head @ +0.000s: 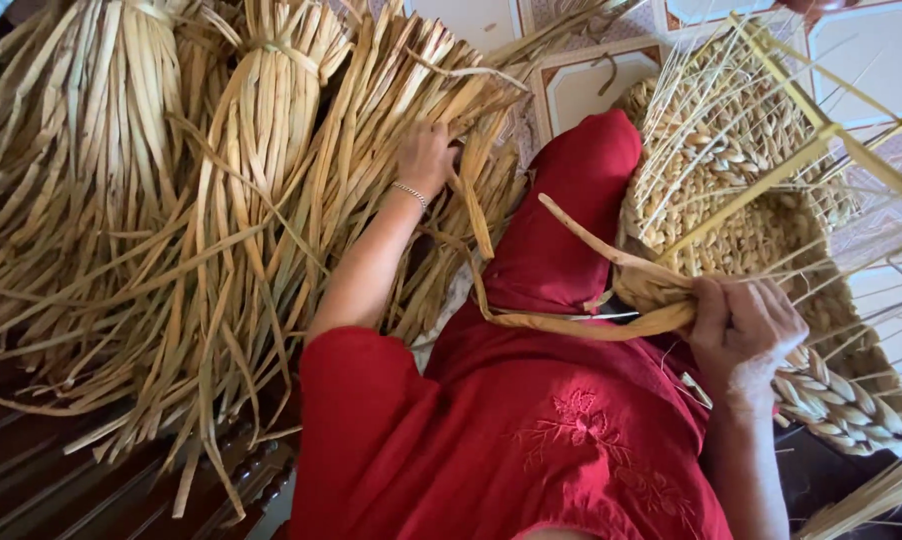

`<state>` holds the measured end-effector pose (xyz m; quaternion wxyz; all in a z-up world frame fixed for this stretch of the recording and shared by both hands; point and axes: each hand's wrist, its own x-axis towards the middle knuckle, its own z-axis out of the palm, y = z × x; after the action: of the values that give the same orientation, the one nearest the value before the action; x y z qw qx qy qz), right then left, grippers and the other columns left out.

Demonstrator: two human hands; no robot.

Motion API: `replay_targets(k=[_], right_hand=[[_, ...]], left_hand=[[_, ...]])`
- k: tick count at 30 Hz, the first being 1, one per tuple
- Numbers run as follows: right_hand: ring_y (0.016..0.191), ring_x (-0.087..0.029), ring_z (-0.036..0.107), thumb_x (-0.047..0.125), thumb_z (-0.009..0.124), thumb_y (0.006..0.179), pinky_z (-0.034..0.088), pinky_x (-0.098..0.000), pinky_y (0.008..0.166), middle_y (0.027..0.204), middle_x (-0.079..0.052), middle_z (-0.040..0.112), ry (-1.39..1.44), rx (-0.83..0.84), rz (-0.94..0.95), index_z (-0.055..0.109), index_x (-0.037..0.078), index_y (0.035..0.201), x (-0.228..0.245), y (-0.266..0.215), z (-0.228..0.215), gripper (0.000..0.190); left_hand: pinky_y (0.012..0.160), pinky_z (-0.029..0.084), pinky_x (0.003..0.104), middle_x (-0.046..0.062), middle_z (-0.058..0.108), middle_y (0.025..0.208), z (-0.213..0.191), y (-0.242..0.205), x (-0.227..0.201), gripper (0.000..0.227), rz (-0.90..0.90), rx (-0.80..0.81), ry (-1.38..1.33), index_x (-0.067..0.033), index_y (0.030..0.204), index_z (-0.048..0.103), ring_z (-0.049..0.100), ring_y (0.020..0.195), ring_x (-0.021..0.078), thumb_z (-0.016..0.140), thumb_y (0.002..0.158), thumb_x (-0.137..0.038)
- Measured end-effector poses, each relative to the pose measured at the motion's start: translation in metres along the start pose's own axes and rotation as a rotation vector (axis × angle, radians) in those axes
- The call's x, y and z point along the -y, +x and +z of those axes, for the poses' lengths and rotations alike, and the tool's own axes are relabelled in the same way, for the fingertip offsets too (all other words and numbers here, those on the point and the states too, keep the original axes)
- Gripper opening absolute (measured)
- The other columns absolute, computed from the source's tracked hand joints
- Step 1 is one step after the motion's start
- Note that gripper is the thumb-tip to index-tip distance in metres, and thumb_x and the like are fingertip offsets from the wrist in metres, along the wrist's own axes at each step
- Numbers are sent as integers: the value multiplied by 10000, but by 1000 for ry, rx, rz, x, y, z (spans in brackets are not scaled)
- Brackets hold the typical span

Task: The person weaves a basket by hand, interlacing dried plant stalks through a rectangular frame. They pick up individual strips from a pile, thread them through the vertical supports, and press the layers together to build the walls.

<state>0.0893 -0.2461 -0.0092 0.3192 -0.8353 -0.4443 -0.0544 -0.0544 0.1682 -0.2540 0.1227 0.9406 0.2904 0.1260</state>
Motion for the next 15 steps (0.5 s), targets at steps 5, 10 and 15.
replay_targets(k=[5,10,15], right_hand=[[745,-247,678,-3,746,1039,522,-338,721,831,-115,692,5,-22,18,690,0,867,9,6,-1,181],[745,-245,678,2,732,1013,527,-338,711,835,-118,691,34,-34,28,692,-3,887,12,7,-4,132],[716,-278,650,-7,756,949,513,-363,684,844,-130,682,-16,-46,-20,723,4,910,17,10,-3,52]], left_hand=[[849,489,503,194,654,1059,5,7,-4,293,-122,64,110,-15,1010,673,611,1048,353,783,776,-153],[798,544,448,162,665,987,22,8,14,141,-316,135,-358,-17,1008,642,688,930,281,688,933,-128],[658,566,302,72,700,913,-53,6,-27,239,-61,66,-972,-9,1175,575,698,773,160,582,971,-133]])
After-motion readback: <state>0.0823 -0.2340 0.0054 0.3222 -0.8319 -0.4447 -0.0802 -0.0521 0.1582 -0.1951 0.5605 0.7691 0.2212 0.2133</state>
